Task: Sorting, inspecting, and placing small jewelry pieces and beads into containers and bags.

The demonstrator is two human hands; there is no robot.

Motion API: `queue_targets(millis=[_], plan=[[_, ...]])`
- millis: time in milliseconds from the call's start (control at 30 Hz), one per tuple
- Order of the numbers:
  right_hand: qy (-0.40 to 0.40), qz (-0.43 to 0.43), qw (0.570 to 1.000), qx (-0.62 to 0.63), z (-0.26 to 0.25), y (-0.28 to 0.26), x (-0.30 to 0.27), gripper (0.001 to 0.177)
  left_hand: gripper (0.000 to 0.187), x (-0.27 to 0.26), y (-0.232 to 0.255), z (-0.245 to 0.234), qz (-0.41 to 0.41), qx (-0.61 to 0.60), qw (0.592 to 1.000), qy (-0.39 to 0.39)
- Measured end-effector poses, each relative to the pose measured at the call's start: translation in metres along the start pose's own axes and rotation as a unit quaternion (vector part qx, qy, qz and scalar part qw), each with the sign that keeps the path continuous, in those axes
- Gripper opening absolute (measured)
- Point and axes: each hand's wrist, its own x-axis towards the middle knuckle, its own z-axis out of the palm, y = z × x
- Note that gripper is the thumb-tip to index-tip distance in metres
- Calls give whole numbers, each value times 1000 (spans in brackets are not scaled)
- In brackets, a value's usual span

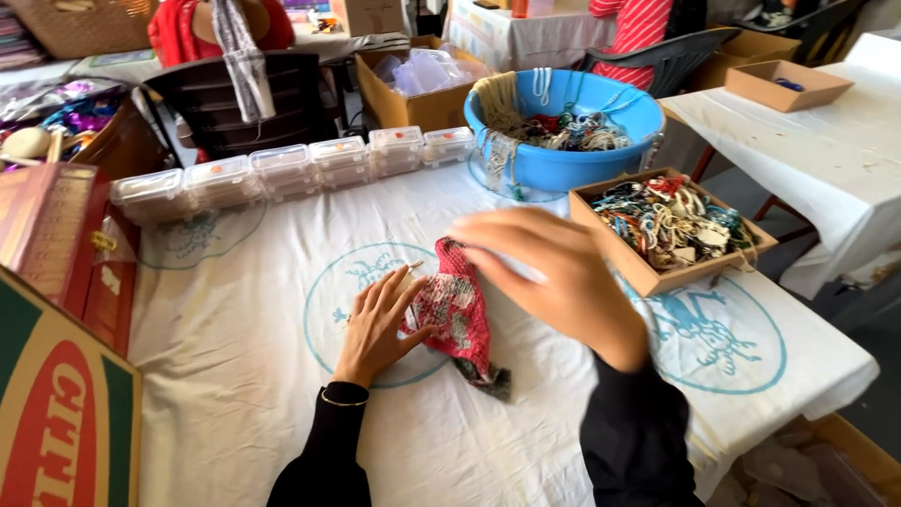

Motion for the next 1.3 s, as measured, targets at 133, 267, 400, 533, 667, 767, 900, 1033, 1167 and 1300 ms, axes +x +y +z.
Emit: queue_targets(millis=[133, 267, 400, 533, 667, 767, 900, 1033, 1167, 1300], plan=[[53, -58, 986, -148, -94, 24, -134, 16, 72, -7, -6, 9, 16, 3, 1000, 17], [105, -155, 926, -327, -153, 31, -294, 22, 60, -4, -5, 8, 3, -6, 1000, 23], [37, 39, 853, -518, -166, 45, -375, 18, 52, -9, -5, 8, -1, -14, 999, 35], [267, 345, 797, -418, -132, 141, -536, 31, 53, -13, -4, 13, -5, -7, 1000, 27], [262, 308, 830, -384, -148, 193, -630, 29, 50, -9, -9, 14, -7, 20, 999, 46], [251, 284, 851, -363, -168, 204, -623, 28, 48, -11, -9, 21, -16, 18, 998, 51], [244, 265, 874, -327, -106, 202, -628, 26, 46, -9, -13, 17, -35, 12, 999, 30], [229, 244, 887, -318, -122, 172, -618, 24, 46, -8, -11, 21, -41, 7, 999, 25], [207, 214, 906, -300, -141, 151, -581, 22, 43, -11, -13, 17, -42, 35, 997, 47], [193, 182, 924, -275, -142, 135, -531, 20, 42, -13, -15, 19, -42, 49, 996, 55]])
